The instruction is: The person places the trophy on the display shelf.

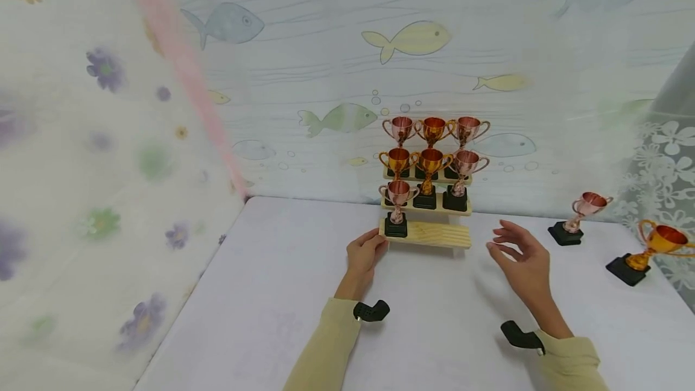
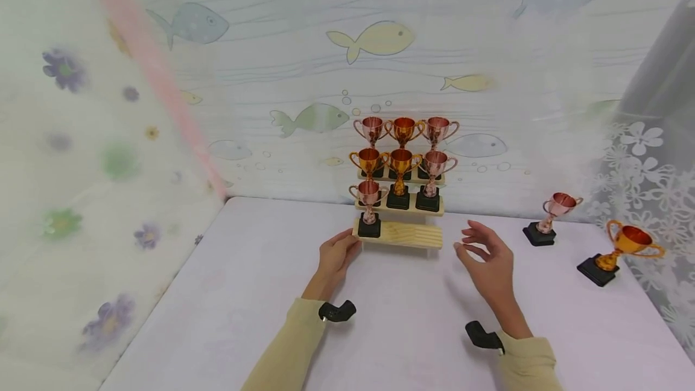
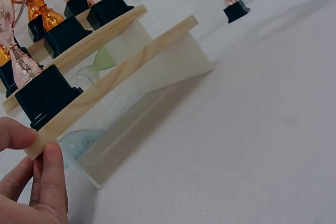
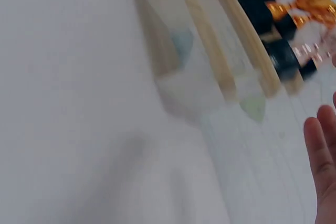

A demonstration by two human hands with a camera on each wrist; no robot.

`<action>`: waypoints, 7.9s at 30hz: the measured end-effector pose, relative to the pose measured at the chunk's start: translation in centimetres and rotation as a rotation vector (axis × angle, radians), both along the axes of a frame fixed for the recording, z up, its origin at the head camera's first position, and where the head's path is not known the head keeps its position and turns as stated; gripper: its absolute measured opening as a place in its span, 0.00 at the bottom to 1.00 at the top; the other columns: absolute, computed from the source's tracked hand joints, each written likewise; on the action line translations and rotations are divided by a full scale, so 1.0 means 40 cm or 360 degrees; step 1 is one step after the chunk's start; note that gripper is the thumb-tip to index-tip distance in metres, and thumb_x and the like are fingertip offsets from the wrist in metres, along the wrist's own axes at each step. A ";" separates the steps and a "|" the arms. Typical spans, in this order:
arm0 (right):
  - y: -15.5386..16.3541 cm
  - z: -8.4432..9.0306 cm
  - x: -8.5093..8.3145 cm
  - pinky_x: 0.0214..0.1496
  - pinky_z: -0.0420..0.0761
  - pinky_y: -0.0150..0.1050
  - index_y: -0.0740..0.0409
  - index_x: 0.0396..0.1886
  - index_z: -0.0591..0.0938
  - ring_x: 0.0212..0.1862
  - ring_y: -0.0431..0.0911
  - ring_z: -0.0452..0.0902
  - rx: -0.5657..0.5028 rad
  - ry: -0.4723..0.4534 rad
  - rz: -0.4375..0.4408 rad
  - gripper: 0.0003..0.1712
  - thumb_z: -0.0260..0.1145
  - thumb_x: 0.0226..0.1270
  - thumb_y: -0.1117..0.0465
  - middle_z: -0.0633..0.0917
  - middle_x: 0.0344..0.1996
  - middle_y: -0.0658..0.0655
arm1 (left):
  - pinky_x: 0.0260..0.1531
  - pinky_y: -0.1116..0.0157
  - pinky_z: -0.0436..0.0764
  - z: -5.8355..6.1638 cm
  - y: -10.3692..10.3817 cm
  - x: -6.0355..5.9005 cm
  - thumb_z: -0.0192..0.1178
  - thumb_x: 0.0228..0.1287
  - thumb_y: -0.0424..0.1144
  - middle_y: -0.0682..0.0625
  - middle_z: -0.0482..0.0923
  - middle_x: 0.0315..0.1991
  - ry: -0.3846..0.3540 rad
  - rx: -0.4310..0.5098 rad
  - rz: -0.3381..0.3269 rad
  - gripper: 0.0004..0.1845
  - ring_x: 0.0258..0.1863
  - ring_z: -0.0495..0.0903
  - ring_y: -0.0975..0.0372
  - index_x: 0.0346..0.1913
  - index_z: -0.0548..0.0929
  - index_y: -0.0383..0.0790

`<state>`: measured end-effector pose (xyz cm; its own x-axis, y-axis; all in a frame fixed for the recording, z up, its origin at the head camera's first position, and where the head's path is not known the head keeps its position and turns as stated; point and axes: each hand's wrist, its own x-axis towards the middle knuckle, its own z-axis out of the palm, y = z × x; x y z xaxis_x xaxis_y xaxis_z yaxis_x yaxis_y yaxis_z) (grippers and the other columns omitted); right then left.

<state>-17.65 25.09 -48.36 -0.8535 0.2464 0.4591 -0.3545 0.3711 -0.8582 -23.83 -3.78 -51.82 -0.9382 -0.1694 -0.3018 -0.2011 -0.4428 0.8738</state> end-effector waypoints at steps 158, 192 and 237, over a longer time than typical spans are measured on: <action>-0.217 0.136 -0.138 0.43 0.84 0.24 0.75 0.58 0.79 0.43 0.31 0.82 -0.0190 0.0025 0.0425 0.26 0.74 0.58 0.75 0.83 0.42 0.41 | 0.50 0.65 0.86 0.005 -0.007 0.003 0.62 0.64 0.24 0.31 0.81 0.56 0.0017 -0.0005 -0.0045 0.20 0.43 0.85 0.60 0.59 0.81 0.23; -0.207 0.077 -0.172 0.49 0.84 0.27 0.69 0.64 0.77 0.52 0.34 0.81 -0.0279 0.0032 0.0461 0.31 0.74 0.59 0.74 0.82 0.50 0.49 | 0.48 0.66 0.86 0.006 -0.003 0.004 0.61 0.64 0.23 0.31 0.81 0.56 0.0006 -0.0003 -0.0039 0.20 0.44 0.85 0.58 0.59 0.80 0.23; 0.456 0.044 -0.065 0.83 0.47 0.51 0.50 0.84 0.43 0.82 0.57 0.42 0.0169 -0.0750 -0.0688 0.49 0.61 0.75 0.52 0.48 0.82 0.60 | 0.47 0.66 0.86 0.005 -0.009 -0.002 0.62 0.63 0.23 0.31 0.81 0.55 0.0010 0.0001 -0.0023 0.20 0.42 0.85 0.59 0.58 0.81 0.23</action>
<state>-20.24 43.31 -46.59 -0.8034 0.5869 0.1004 0.2515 0.4874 -0.8362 -23.91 -4.14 -51.63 -0.9425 -0.1559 -0.2957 -0.2017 -0.4402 0.8749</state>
